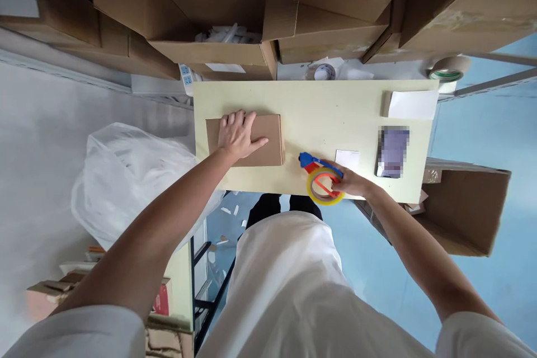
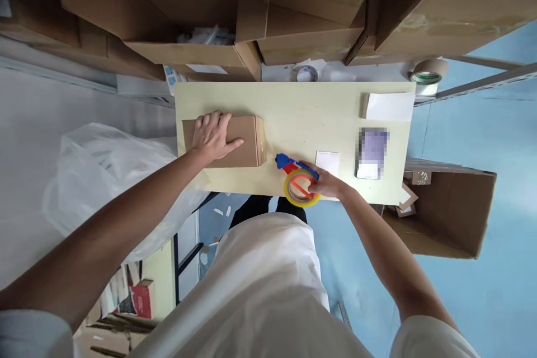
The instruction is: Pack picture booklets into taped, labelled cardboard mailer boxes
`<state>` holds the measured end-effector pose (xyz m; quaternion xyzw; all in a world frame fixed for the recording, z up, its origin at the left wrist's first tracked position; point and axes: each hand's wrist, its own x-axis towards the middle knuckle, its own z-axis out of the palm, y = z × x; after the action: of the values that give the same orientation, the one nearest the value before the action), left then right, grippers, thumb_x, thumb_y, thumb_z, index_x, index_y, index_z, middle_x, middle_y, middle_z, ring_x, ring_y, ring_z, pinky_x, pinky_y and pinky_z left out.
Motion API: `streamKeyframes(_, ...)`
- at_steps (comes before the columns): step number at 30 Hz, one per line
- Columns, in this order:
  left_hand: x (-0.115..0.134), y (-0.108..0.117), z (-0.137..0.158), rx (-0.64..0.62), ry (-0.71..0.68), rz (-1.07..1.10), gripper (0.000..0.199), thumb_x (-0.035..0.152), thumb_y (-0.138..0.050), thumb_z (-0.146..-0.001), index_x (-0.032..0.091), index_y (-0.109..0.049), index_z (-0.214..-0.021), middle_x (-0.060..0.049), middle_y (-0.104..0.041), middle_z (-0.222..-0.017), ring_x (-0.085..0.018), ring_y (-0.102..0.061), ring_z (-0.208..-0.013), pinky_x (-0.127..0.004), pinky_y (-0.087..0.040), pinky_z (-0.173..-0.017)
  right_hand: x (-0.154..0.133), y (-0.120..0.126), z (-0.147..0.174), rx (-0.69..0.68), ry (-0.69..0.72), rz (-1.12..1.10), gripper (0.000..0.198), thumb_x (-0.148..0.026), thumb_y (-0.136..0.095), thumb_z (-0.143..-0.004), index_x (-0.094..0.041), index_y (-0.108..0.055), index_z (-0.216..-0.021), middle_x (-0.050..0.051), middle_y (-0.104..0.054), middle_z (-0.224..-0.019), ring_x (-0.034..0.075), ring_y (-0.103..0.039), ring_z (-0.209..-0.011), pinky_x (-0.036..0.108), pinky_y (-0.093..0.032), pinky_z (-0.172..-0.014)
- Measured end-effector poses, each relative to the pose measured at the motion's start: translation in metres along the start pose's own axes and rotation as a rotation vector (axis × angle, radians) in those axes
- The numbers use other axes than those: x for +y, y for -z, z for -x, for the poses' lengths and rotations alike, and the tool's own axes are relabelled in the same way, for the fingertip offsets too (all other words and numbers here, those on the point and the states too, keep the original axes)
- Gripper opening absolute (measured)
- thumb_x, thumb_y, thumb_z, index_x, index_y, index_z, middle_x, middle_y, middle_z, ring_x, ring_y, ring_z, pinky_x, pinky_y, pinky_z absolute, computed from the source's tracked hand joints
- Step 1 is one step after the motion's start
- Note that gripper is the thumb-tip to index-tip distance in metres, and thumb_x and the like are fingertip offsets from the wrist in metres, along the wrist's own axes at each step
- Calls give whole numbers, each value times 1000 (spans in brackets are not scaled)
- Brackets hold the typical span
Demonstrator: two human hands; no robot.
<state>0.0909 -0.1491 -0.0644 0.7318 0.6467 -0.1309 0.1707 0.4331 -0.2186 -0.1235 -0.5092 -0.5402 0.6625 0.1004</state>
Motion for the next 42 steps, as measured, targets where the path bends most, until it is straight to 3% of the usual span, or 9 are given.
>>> streamKeyframes(9,3,-3,2,15,-47,-21,76,63,-46,-79,19,-35,-139,-17,-39,-142,-38,-35,-127,-50,-19,-105,-57,43,-90,-488,-31,543,77,-8,-70,-47,-36,-63,-119,3,-70,-102,29,-64,-80,40,-47,-69)
streamKeyframes(13,0,-9,0,43,-40,18,76,64,-47,-79,18,-36,-139,-17,-37,-142,-38,-34,-126,-51,-19,-105,-71,19,-107,-704,10,705,57,-8,-67,-46,-32,-73,-98,1,-71,-83,20,-59,-62,31,-42,-58)
streamKeyframes(17,-3,-16,0,98,-69,84,77,62,-50,-79,14,-37,-139,-19,-37,-143,-38,-33,-128,-52,-17,-106,-80,-4,-84,-737,73,782,60,-15,-63,-57,-29,-66,-115,4,-68,-95,18,-60,-69,26,-39,-56)
streamKeyframes(24,-10,-17,14,217,-102,154,80,56,-47,-84,12,-25,-146,-21,-18,-154,-38,-19,-140,-54,-10,-110,-112,25,-7,-318,65,754,64,-26,-63,-69,-32,-53,-132,6,-63,-103,23,-61,-85,30,-47,-66)
streamKeyframes(28,-29,-22,46,303,-7,173,80,54,-49,-84,10,-23,-146,-23,-14,-155,-38,-11,-143,-58,-8,-110,-120,32,40,41,203,515,72,-32,-63,-74,-30,-39,-142,7,-60,-114,24,-60,-93,37,-50,-78)
streamKeyframes(32,-53,-45,76,385,182,291,82,52,-60,-76,14,-31,-143,-24,-15,-154,-43,-17,-140,-62,-24,-105,-139,17,78,226,385,455,74,-21,-57,-74,-27,-35,-144,8,-59,-107,23,-60,-86,37,-51,-72)
streamKeyframes(35,-65,-67,78,401,239,494,86,46,-68,-71,9,-33,-140,-27,-29,-145,-41,-34,-133,-56,-35,-103,-170,2,101,373,511,527,71,-18,-57,-73,-25,-39,-142,7,-57,-99,20,-59,-77,34,-51,-66)
streamKeyframes(38,-73,-78,72,421,110,656,81,39,-67,-71,9,-33,-139,-22,-45,-132,-36,-40,-130,-51,-36,-105,-209,-5,121,540,663,588,64,-24,-57,-80,-26,-40,-141,8,-59,-106,21,-60,-86,35,-53,-74)
streamKeyframes(42,-77,-80,68,439,58,771,82,37,-66,-72,12,-28,-141,-21,-42,-138,-34,-38,-133,-50,-34,-108,-269,4,113,851,759,780,57,-33,-59,-83,-23,-45,-138,10,-63,-117,26,-61,-100,41,-50,-87)
